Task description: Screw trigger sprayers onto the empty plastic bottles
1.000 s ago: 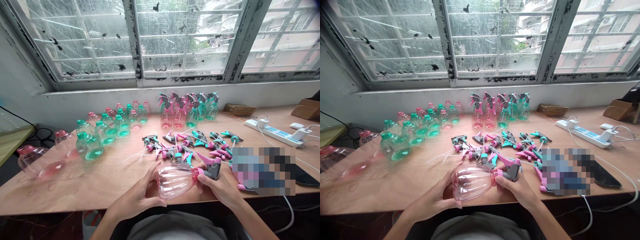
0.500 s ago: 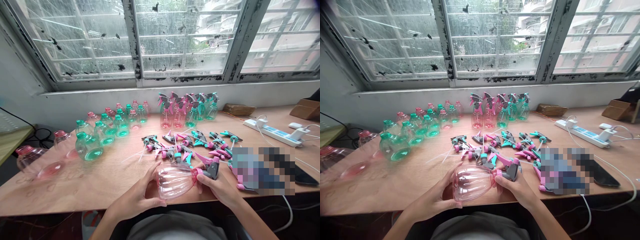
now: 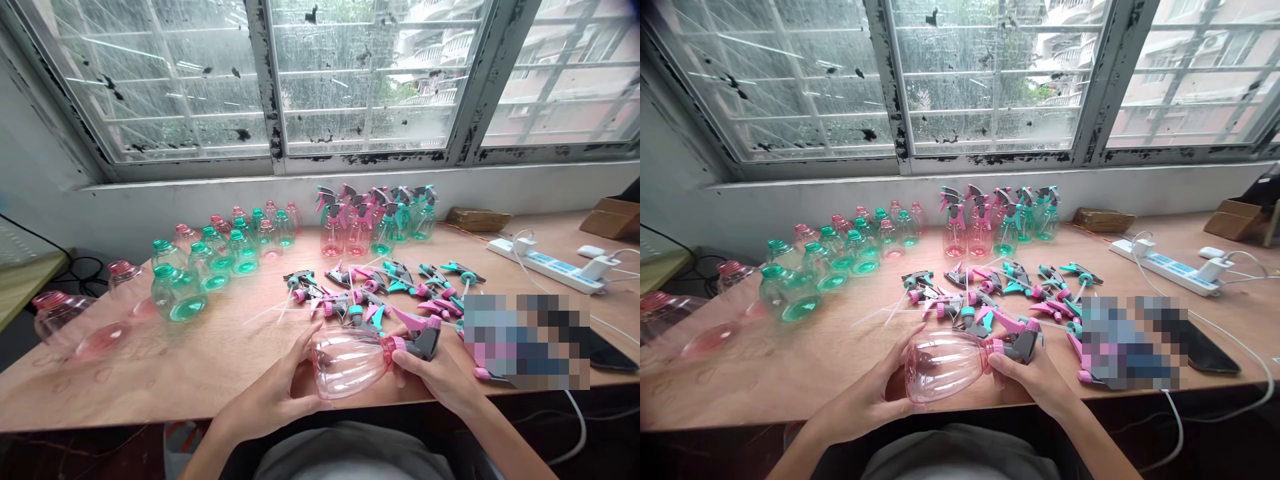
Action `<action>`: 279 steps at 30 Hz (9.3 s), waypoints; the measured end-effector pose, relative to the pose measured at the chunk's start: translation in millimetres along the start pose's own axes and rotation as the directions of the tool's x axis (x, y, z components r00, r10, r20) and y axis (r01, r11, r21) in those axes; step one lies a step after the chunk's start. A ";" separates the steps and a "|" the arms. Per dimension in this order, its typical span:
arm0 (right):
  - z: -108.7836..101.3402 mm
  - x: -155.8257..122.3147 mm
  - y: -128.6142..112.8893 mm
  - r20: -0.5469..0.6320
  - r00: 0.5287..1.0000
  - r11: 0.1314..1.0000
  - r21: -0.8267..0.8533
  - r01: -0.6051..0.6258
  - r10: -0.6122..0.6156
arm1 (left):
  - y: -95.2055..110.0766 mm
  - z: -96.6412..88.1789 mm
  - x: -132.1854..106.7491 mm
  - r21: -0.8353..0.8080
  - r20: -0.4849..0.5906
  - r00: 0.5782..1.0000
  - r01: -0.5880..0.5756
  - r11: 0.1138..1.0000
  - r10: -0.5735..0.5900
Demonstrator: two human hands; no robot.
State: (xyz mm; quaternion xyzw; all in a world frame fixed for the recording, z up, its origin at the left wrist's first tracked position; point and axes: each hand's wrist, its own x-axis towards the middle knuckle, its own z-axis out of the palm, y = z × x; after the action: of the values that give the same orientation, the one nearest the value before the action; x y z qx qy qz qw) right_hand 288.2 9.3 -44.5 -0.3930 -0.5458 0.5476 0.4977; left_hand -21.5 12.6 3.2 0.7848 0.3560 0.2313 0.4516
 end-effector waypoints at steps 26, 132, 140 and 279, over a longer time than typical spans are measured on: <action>-1.0 -0.8 -0.7 0.066 0.998 1.000 0.013 -0.012 0.011 | -1.1 0.6 -0.6 -0.039 0.033 0.999 0.016 0.999 -0.015; 0.2 -0.7 -3.2 0.064 0.998 1.000 0.023 0.002 -0.004 | 1.2 -0.6 1.4 -0.069 0.009 0.999 -0.033 0.997 0.034; 2.1 -1.7 -7.3 0.059 0.998 1.000 -0.022 -0.011 0.013 | -4.5 1.0 0.3 -0.076 -0.015 1.000 -0.017 0.997 0.016; 5.1 7.4 -5.2 0.042 0.998 0.986 0.165 0.038 -0.045 | -11.0 15.7 3.8 -0.390 -0.021 1.000 -0.015 0.921 0.007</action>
State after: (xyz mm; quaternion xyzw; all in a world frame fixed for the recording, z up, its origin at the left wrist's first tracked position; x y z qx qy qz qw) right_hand 282.4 14.9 -38.1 -0.3267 -0.5182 0.5891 0.5270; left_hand -12.1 10.8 -13.9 0.6789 0.3028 0.3074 0.5940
